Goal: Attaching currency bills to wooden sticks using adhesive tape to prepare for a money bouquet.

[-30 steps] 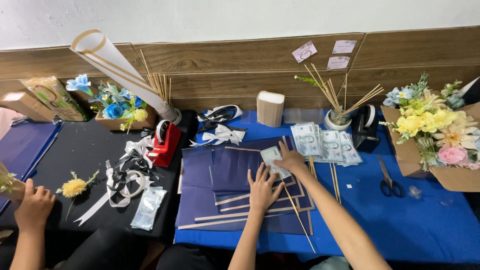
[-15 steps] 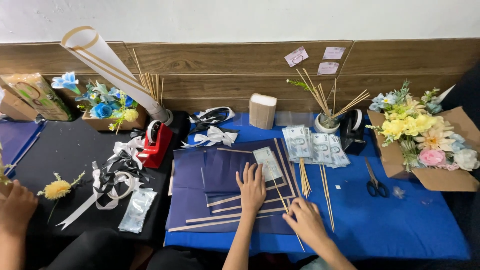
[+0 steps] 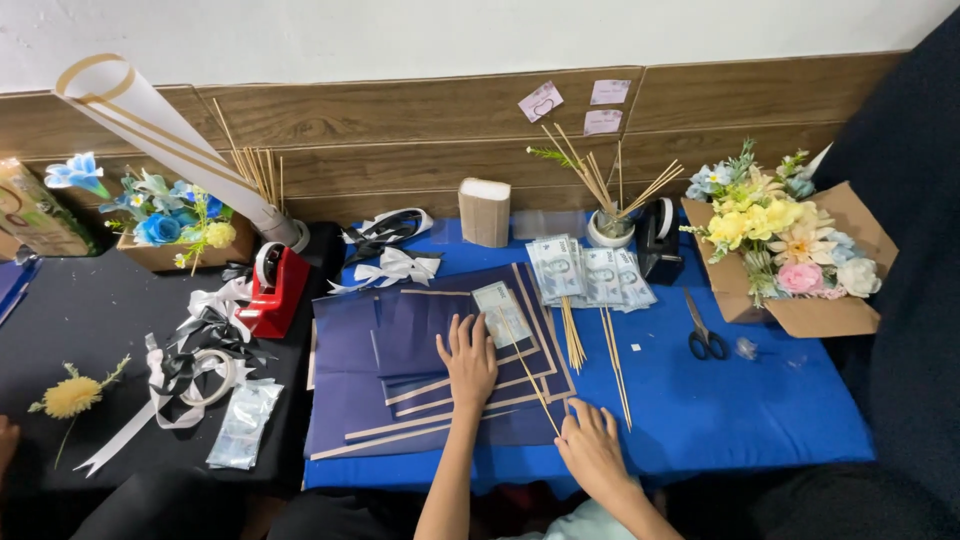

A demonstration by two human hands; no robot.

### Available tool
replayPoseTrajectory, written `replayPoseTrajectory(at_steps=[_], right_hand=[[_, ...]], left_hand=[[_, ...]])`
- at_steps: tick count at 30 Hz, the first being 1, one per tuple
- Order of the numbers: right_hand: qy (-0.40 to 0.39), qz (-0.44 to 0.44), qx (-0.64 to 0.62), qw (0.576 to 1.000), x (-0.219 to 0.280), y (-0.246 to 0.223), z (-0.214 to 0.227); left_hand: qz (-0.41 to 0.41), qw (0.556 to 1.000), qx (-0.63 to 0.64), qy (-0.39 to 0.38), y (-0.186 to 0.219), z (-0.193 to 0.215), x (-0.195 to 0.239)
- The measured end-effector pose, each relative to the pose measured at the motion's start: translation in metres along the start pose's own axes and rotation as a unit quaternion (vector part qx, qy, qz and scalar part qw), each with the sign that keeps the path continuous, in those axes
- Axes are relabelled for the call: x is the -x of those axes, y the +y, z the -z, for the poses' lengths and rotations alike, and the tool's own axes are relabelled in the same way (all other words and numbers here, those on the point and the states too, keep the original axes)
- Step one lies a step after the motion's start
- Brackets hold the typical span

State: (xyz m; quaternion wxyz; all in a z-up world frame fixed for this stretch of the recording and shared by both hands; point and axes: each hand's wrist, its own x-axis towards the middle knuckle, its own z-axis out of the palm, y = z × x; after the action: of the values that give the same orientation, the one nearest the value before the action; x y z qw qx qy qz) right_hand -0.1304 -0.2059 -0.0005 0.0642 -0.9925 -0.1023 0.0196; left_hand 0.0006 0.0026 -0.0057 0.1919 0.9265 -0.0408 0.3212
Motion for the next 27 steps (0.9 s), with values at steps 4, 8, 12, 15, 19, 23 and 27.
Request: replayPoseTrajectory(at_steps=[4, 8, 12, 15, 19, 23, 27], right_hand=[[-0.025, -0.03, -0.048, 0.998, 0.0, -0.001, 0.013], [-0.017, -0.068, -0.234, 0.97, 0.006, 0.012, 0.03], [0.041, -0.098, -0.43, 0.897, 0.01, 0.051, 0.031], [0.081, -0.164, -0.465, 0.866, 0.012, 0.074, 0.044], [0.162, -0.173, -0.415, 0.878, 0.002, 0.117, 0.013], [0.187, -0.198, -0.242, 0.931, -0.008, 0.127, 0.005], [0.168, -0.219, -0.174, 0.945, -0.014, 0.128, -0.008]], left_hand=[[0.004, 1.0, 0.001, -0.005, -0.001, -0.001, -0.001], [0.016, 1.0, 0.011, -0.022, -0.001, 0.002, -0.001], [0.013, 1.0, 0.004, -0.008, -0.002, -0.001, 0.0], [0.014, 1.0, 0.01, -0.021, -0.001, 0.002, 0.0], [0.012, 1.0, 0.008, -0.015, -0.001, 0.002, 0.0], [0.01, 1.0, 0.003, -0.015, -0.001, 0.002, 0.0], [0.01, 1.0, -0.002, -0.015, -0.003, 0.0, 0.001]])
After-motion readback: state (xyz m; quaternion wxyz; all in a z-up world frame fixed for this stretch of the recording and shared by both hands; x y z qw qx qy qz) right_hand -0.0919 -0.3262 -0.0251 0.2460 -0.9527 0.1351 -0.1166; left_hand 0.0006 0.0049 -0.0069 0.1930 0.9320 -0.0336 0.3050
